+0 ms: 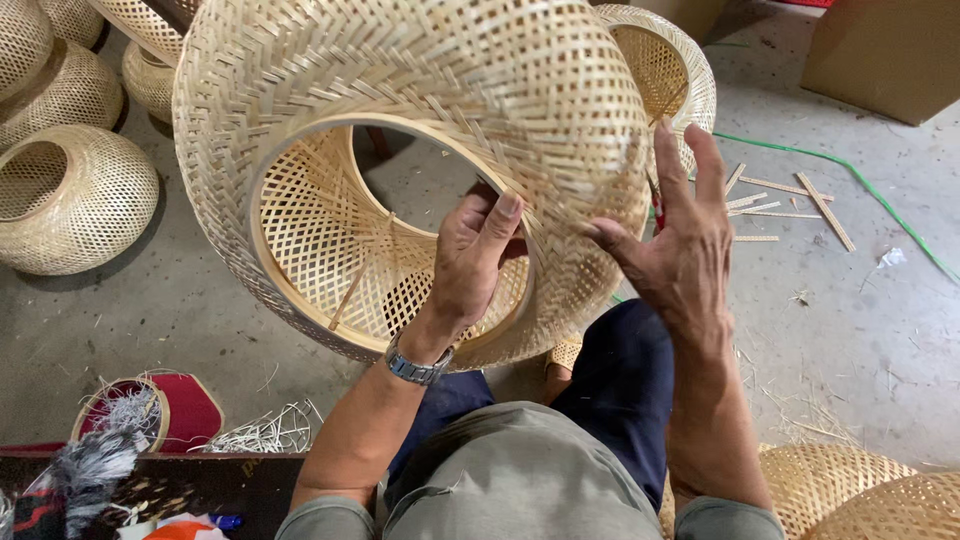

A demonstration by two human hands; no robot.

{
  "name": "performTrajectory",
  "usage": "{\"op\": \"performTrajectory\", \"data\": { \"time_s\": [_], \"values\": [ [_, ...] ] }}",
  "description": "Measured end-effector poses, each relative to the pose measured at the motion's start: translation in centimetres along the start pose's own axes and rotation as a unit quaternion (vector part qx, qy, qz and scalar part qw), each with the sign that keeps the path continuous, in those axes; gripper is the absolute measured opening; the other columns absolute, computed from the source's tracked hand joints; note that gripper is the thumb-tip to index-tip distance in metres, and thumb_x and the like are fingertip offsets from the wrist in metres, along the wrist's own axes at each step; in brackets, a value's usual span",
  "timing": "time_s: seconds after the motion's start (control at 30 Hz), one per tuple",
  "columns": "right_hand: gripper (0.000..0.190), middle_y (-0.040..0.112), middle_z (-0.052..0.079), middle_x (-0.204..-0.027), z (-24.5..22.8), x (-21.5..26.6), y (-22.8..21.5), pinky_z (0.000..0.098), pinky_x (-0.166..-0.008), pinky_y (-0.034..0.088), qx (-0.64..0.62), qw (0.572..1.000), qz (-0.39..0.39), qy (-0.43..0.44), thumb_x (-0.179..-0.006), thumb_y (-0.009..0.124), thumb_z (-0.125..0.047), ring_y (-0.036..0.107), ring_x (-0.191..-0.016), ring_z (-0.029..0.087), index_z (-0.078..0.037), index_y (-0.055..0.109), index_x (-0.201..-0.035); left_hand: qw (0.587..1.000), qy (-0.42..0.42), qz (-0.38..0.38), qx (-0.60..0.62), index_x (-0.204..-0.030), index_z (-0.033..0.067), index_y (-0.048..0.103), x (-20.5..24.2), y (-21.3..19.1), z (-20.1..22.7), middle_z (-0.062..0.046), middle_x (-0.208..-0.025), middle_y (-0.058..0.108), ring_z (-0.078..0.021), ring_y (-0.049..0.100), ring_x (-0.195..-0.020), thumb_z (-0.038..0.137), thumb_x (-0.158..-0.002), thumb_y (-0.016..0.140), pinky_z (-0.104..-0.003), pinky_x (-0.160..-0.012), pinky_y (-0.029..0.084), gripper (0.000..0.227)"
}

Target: The person is weaving a large bamboo basket, using a red-handled tool to tuck and secure the woven strips along the rim. The person rotates the basket to access different sections of the rim, ensuring the weave is tight and even.

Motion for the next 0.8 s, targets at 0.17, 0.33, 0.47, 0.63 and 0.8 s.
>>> {"op": "performTrajectory", "data": {
  "time_s": [0.17,0.33,0.47,0.63,0.8],
  "values": [
    [0.114,0.045,0.028,-0.160,1.9,1.5,0.2,0.0456,-0.107,0.056,-0.130,0.988,-0.031,0.073,-0.074,0.084,-0.062,0.056,-0.141,0.040,-0.007,0.037,-0.163,0.992,0.112,0.033,-0.038,-0.106,0.0097,0.058,-1.4,-3.0,3.6,-0.003,-0.090,0.068,-0.0197,0.070,-0.084,0.073,-0.099,0.039,-0.040,-0.077,0.063,0.066],
    [0.108,0.049,0.027,-0.157,1.8,2.8,-0.3,0.0429,-0.109,0.055,-0.122,0.988,-0.007,0.093,-0.079,0.086,-0.052,0.058,-0.139,0.037,-0.002,0.038,-0.161,0.953,0.122,0.061,0.271,-0.092,0.0136,0.048,-4.9,-3.5,5.1,-0.007,-0.084,0.061,-0.0215,0.067,-0.086,0.029,-0.106,0.077,-0.042,-0.088,0.065,0.036],
    [0.101,0.051,0.027,-0.154,2.0,3.4,-0.4,0.0449,-0.112,0.049,-0.090,0.991,-0.002,0.104,-0.083,0.083,-0.052,0.054,-0.141,0.039,0.000,0.039,-0.158,0.945,0.075,0.071,0.310,-0.104,0.0052,0.052,-6.7,-1.5,5.5,-0.009,-0.093,0.066,-0.0174,0.069,-0.082,0.012,-0.097,0.076,-0.036,-0.072,0.064,0.026],
    [0.082,0.054,0.025,-0.156,2.2,3.7,0.5,0.0473,-0.121,0.043,-0.088,0.989,-0.019,0.116,-0.094,0.076,-0.049,0.052,-0.146,0.038,-0.001,0.050,-0.155,0.954,0.103,0.029,0.279,-0.096,0.0078,0.048,-7.7,-0.9,5.7,-0.008,-0.090,0.066,-0.0156,0.069,-0.081,0.013,-0.095,0.074,-0.037,-0.069,0.067,0.027],
    [0.099,0.045,0.035,-0.153,0.5,1.8,1.7,0.0519,-0.116,0.041,-0.054,0.996,0.022,0.062,-0.090,0.079,-0.055,0.046,-0.143,0.047,0.009,0.041,-0.155,0.972,0.154,0.003,0.176,-0.104,0.0041,0.051,-6.3,-2.1,5.2,-0.007,-0.091,0.062,-0.0107,0.060,-0.078,0.012,-0.107,0.075,-0.026,-0.070,0.057,0.025]
  ]
}}
Point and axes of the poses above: each hand's wrist, its own x-axis away from the middle knuckle, its own y-axis out of the palm, z = x × y, the point moved 7 cm from there along -x, towards the middle knuckle
